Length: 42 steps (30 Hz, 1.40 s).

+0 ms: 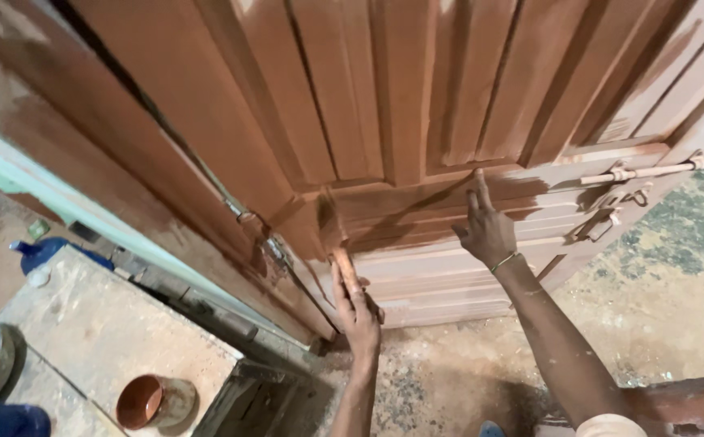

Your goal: The person paints a paneled wooden door with brown paint using a wide paintbrush, working the brush over the recessed panels, edges, and frame areas while steadying the door with the other hand. They periodically reload the brush with paint from a small cup on a nearby ledge and continue coating unpainted sections of the door.

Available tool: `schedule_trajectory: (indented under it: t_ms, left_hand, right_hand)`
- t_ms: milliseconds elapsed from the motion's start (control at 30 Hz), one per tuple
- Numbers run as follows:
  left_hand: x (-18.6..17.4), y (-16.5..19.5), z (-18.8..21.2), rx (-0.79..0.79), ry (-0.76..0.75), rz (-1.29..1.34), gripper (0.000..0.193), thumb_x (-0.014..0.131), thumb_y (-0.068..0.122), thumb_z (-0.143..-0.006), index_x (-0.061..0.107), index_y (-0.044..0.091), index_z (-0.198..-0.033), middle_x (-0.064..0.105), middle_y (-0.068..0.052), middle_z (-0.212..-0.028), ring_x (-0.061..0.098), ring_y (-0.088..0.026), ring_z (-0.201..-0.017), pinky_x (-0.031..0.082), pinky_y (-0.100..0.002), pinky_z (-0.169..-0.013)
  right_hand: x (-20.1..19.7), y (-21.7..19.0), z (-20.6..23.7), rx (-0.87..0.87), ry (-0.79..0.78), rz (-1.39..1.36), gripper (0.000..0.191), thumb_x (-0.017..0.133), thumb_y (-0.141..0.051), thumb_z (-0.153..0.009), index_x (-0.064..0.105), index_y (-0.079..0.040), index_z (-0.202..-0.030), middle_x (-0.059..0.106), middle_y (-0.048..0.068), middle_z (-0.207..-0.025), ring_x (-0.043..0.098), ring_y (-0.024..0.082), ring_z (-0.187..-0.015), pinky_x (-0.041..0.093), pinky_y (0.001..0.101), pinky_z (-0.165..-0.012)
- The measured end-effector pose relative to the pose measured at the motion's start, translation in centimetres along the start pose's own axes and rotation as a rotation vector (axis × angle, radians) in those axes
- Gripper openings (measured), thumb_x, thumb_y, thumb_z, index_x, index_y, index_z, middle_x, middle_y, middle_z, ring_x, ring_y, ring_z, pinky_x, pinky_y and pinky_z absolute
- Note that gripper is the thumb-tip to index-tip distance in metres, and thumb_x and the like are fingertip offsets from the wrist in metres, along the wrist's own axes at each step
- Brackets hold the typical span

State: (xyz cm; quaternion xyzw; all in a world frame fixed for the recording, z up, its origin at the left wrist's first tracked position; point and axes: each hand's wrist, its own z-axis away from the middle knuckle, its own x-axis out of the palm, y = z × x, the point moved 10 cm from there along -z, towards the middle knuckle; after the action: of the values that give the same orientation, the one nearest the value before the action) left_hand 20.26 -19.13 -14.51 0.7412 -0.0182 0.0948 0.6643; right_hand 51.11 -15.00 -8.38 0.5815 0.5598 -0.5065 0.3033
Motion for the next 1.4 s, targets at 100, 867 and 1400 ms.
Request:
schedule_trajectory:
  t_ms: [100, 867, 1400]
  left_hand:
    - [1.1, 0.4, 0.4, 0.061, -0.059, 0.109, 0.057, 0.044, 0.031, -0.107, 0.030, 0.016, -0.161, 0.055, 0.004, -0.083, 0.041, -0.005, -0.047, 0.039, -0.022, -0.041]
    - [17.7, 2.2, 4.4, 0.329, -0.348, -0.384, 0.044, 0.046, 0.020, -0.110, 0.060, 0.002, -0.147, 0.061, -0.013, -0.075, 0.058, -0.016, -0.070, 0.051, -0.031, -0.066]
    - [20.8, 6.3, -5.7, 0.813, -0.349, -1.016, 0.070, 0.054, 0.014, -0.095, 0.028, -0.006, -0.156, 0.012, -0.029, -0.167, 0.019, -0.048, -0.153, 0.024, -0.058, -0.122]
  right_hand:
    - [0.0, -0.2, 0.1, -0.028, 0.000, -0.022, 0.064, 0.082, -0.040, -0.081, 0.057, 0.003, -0.122, 0.008, 0.018, -0.171, 0.071, 0.041, -0.073, 0.059, 0.0458, -0.061]
    - [3.8, 2.4, 5.6, 0.160, -0.133, -1.677, 0.038, 0.048, -0.023, -0.108, 0.039, -0.008, -0.142, 0.059, 0.007, -0.089, 0.057, 0.008, -0.068, 0.049, 0.0223, -0.056]
    - [12.5, 3.8, 9.7, 0.634, -0.448, -1.686, 0.021, 0.044, -0.034, -0.106, 0.043, -0.013, -0.104, 0.051, 0.004, -0.069, 0.041, 0.011, -0.041, 0.033, 0.0264, -0.033]
